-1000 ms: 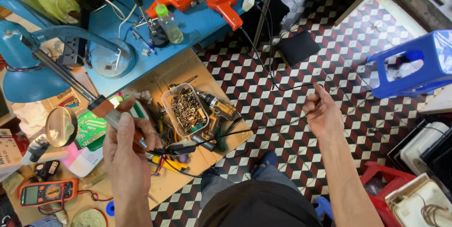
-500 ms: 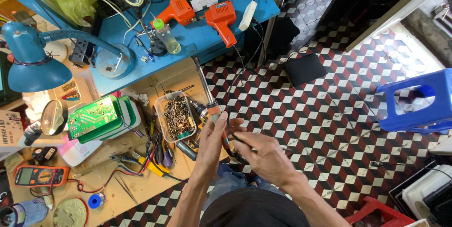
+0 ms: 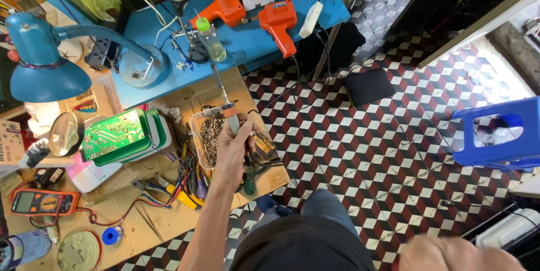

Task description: The person prepares a soldering iron and uses a magnifying glass to inspect a green circuit board. They then solder components on the board using solder wire and the soldering iron.

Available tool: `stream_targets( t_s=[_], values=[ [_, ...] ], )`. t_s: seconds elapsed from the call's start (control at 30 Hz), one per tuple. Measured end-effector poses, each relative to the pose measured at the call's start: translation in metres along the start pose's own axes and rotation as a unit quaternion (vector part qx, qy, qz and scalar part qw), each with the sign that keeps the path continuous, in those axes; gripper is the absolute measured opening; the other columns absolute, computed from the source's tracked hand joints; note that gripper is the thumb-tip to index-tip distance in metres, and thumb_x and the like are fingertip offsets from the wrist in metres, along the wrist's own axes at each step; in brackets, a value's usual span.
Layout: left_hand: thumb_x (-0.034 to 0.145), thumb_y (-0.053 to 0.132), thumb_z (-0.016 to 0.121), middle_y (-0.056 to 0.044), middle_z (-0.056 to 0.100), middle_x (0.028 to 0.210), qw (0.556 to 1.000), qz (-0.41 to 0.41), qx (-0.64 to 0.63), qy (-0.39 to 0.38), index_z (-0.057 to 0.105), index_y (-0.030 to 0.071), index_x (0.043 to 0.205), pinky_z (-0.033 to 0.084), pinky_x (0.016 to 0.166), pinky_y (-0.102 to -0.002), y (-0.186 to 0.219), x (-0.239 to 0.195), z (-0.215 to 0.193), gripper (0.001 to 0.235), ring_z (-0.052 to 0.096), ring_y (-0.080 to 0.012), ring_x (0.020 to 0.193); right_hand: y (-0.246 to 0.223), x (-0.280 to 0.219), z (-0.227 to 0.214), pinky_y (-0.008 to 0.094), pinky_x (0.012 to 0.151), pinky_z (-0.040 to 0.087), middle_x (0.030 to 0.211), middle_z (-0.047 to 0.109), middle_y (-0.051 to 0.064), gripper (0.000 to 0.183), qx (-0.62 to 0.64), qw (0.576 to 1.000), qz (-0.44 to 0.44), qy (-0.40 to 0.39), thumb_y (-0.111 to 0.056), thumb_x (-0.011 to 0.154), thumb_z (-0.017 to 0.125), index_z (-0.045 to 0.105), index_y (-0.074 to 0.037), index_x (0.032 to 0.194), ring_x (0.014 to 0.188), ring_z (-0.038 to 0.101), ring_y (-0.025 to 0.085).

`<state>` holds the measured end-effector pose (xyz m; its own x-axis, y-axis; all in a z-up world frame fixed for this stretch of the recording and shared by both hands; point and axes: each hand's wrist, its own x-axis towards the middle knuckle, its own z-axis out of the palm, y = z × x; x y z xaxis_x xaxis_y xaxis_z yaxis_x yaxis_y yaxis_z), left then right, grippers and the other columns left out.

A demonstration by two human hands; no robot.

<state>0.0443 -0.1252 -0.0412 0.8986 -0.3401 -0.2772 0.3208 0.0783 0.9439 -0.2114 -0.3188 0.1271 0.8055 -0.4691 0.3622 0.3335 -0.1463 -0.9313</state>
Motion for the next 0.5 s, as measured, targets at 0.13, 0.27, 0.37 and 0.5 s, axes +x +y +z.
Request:
stream_targets(
  t_s=[0.13,0.27,0.37,0.5],
  values=[
    [0.101,0.021,0.061,-0.005,0.072,0.094,1.0,0.006,-0.021,-0.02,0.056,0.006,0.111,0.047,0.056,-0.024,-0.02,0.011,0.027,0.019,0.052,-0.0051,0.063,0.019,0.007,-0.007,0.049,0.098,0.047,0.098,0.076,0.008,0.02,-0.04,0.997,-0.006,0.065,-0.023,0.096,0.07,0.074,-0.004,0.098,0.09,0.07,0.023],
    [0.1,0.017,0.06,-0.007,0.072,0.097,1.0,0.019,-0.017,-0.01,0.055,0.004,0.123,0.045,0.053,-0.023,-0.032,0.027,0.054,0.028,0.052,-0.0057,0.06,0.049,0.031,-0.013,0.047,0.091,0.048,0.097,0.076,0.009,0.019,-0.064,0.994,0.008,0.087,-0.022,0.097,0.069,0.074,-0.003,0.099,0.086,0.068,0.024],
    [0.1,0.017,0.06,-0.007,0.074,0.098,1.0,0.018,-0.013,0.011,0.054,0.003,0.124,0.045,0.052,-0.023,-0.035,0.039,0.07,0.028,0.052,-0.0053,0.06,0.068,0.062,-0.031,0.046,0.085,0.048,0.096,0.076,0.009,0.019,-0.079,0.993,0.023,0.089,-0.02,0.098,0.068,0.075,-0.003,0.1,0.083,0.067,0.024],
    [0.099,0.017,0.06,-0.007,0.074,0.097,0.998,0.026,-0.018,0.057,0.053,0.003,0.124,0.048,0.053,-0.023,-0.031,0.055,0.09,0.029,0.055,-0.006,0.06,0.087,0.121,-0.057,0.044,0.078,0.049,0.095,0.076,0.01,0.018,-0.101,0.991,0.047,0.069,-0.019,0.099,0.067,0.075,-0.003,0.1,0.079,0.065,0.025]
  ],
)
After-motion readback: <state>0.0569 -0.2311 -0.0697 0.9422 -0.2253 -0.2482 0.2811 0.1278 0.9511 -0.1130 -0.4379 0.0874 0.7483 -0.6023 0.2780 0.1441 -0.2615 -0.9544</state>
